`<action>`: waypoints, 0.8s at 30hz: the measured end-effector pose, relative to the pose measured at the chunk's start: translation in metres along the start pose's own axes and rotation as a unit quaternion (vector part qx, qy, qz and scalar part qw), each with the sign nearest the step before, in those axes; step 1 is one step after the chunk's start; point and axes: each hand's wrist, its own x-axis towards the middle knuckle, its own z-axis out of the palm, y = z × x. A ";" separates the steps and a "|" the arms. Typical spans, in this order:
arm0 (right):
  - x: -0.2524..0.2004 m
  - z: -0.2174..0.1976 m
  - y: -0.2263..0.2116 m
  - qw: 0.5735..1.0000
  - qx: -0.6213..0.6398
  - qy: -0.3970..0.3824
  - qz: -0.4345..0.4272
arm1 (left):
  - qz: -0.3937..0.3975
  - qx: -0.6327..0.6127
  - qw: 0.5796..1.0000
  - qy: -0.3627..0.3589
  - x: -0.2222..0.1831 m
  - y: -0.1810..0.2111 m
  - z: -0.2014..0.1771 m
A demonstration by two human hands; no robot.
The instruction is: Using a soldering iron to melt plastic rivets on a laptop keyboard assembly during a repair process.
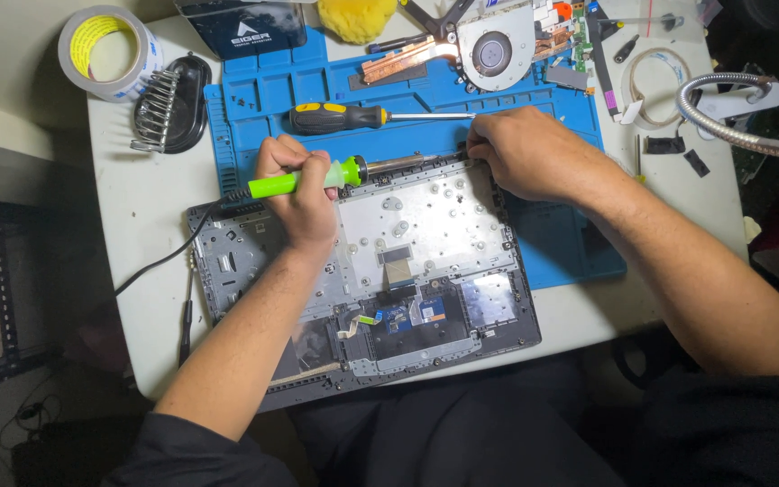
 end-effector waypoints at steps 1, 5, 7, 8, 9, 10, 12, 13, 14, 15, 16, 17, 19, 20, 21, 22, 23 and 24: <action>0.002 0.000 0.001 1.000 0.000 -0.001 0.001 | -0.001 0.000 1.000 0.000 0.001 0.000 0.001; 0.009 0.006 0.006 0.999 -0.022 -0.027 0.033 | 0.005 0.012 1.000 0.020 -0.002 0.011 0.011; 0.010 0.009 0.007 0.996 -0.034 -0.051 0.062 | 0.008 0.029 0.999 0.038 -0.004 0.016 0.015; 0.009 0.008 0.006 0.996 -0.027 -0.053 0.065 | 0.008 0.031 0.999 0.038 -0.003 0.015 0.015; 0.009 0.007 0.005 0.996 -0.020 -0.055 0.069 | 0.008 0.033 0.999 0.037 -0.003 0.015 0.015; 0.009 0.008 0.007 0.996 -0.021 -0.054 0.070 | 0.008 0.031 0.999 0.037 -0.003 0.015 0.015; 0.010 0.012 0.011 0.998 -0.017 -0.035 0.049 | 0.012 0.023 0.999 0.031 -0.003 0.014 0.015; 0.010 0.012 0.011 0.998 -0.017 -0.035 0.051 | 0.012 0.022 0.999 0.030 -0.003 0.015 0.014; 0.010 0.012 0.012 0.998 -0.012 -0.033 0.047 | 0.009 0.023 0.999 0.031 -0.003 0.016 0.015; 0.009 0.012 0.013 0.999 -0.008 -0.032 0.044 | 0.007 0.025 0.999 0.032 -0.004 0.017 0.015; 0.008 0.012 0.012 0.998 -0.007 -0.030 0.046 | 0.007 0.024 0.999 0.030 -0.004 0.017 0.016; 0.007 0.011 0.011 0.998 0.000 -0.034 0.048 | 0.007 0.027 0.999 0.028 -0.005 0.017 0.016; 0.005 0.008 0.007 0.998 0.007 -0.033 0.049 | 0.010 0.030 0.999 0.026 -0.002 0.014 0.011; 0.001 0.007 0.005 0.999 0.017 -0.004 0.027 | 0.006 0.010 1.000 0.006 -0.001 0.009 0.006; -0.002 0.006 0.003 0.999 0.027 0.024 0.005 | 0.003 -0.009 1.000 -0.015 0.000 0.004 0.002; -0.004 0.004 0.001 0.999 0.028 0.025 0.008 | 0.001 -0.011 1.000 -0.018 -0.002 0.005 0.003; -0.006 0.002 0.000 0.999 0.027 0.025 0.003 | -0.005 -0.019 1.000 -0.009 -0.003 0.006 0.004; -0.006 0.000 -0.002 0.999 0.027 0.026 -0.006 | -0.009 -0.025 1.000 0.002 -0.003 0.008 0.003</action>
